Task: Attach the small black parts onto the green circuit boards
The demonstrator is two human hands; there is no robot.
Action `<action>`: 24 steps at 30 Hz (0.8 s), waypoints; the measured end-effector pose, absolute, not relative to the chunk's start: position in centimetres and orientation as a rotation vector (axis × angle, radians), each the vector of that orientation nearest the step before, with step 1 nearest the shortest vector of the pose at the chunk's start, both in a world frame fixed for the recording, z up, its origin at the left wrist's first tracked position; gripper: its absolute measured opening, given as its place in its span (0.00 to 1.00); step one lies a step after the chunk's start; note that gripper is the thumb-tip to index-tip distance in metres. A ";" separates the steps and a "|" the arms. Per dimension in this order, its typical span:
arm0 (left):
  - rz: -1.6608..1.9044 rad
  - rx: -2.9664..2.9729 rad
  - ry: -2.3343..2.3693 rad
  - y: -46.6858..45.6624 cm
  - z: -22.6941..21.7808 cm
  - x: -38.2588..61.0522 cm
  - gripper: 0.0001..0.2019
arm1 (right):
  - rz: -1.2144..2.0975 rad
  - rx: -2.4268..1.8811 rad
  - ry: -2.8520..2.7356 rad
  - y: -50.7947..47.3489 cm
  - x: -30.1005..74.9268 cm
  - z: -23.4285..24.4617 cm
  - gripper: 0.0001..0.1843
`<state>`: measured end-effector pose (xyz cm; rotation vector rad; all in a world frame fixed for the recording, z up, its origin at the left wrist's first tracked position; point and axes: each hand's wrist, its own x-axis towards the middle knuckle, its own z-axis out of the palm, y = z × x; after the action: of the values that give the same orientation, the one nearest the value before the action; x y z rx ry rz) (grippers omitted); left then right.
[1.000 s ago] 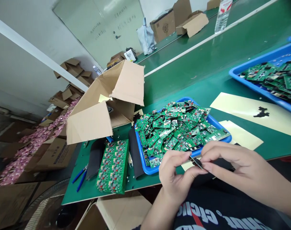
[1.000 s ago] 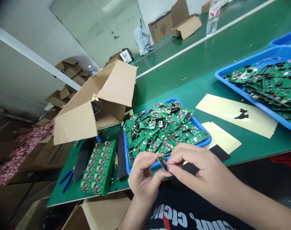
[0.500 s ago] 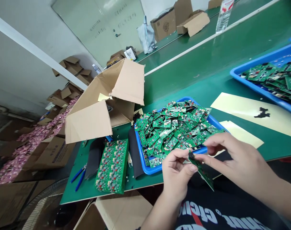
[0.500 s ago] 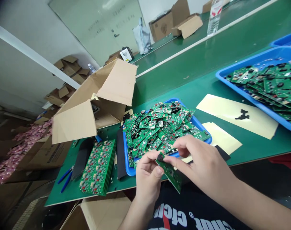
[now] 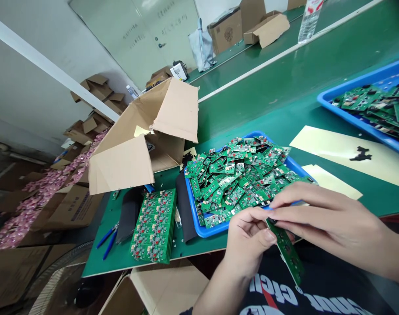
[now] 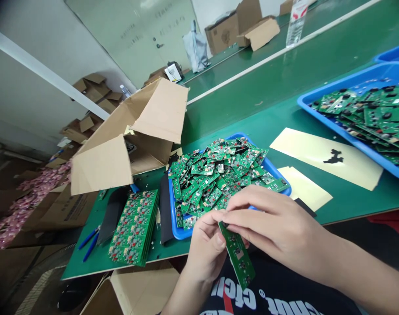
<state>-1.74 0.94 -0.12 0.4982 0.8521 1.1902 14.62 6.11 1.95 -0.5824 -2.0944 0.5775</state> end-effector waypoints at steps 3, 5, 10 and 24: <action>1.172 0.524 0.849 1.1 -0.1 -1.7 0.22 | 0.456 -0.575 -2.113 6.0 14.4 1.8 0.13; 1.159 0.542 0.855 1.2 -0.2 -1.7 0.22 | 0.371 -0.585 -2.130 5.9 14.3 1.4 0.12; 1.153 0.520 0.911 1.5 -0.4 -1.8 0.22 | 0.317 -0.609 -2.130 6.3 13.9 -0.2 0.12; 1.022 0.475 0.961 0.8 -1.5 -0.9 0.25 | 0.619 -1.058 -1.900 8.2 18.4 -2.4 0.06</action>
<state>-0.95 0.85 -1.51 0.4749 0.9608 1.0224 18.42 8.23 -2.44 -1.0580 -1.9000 0.6190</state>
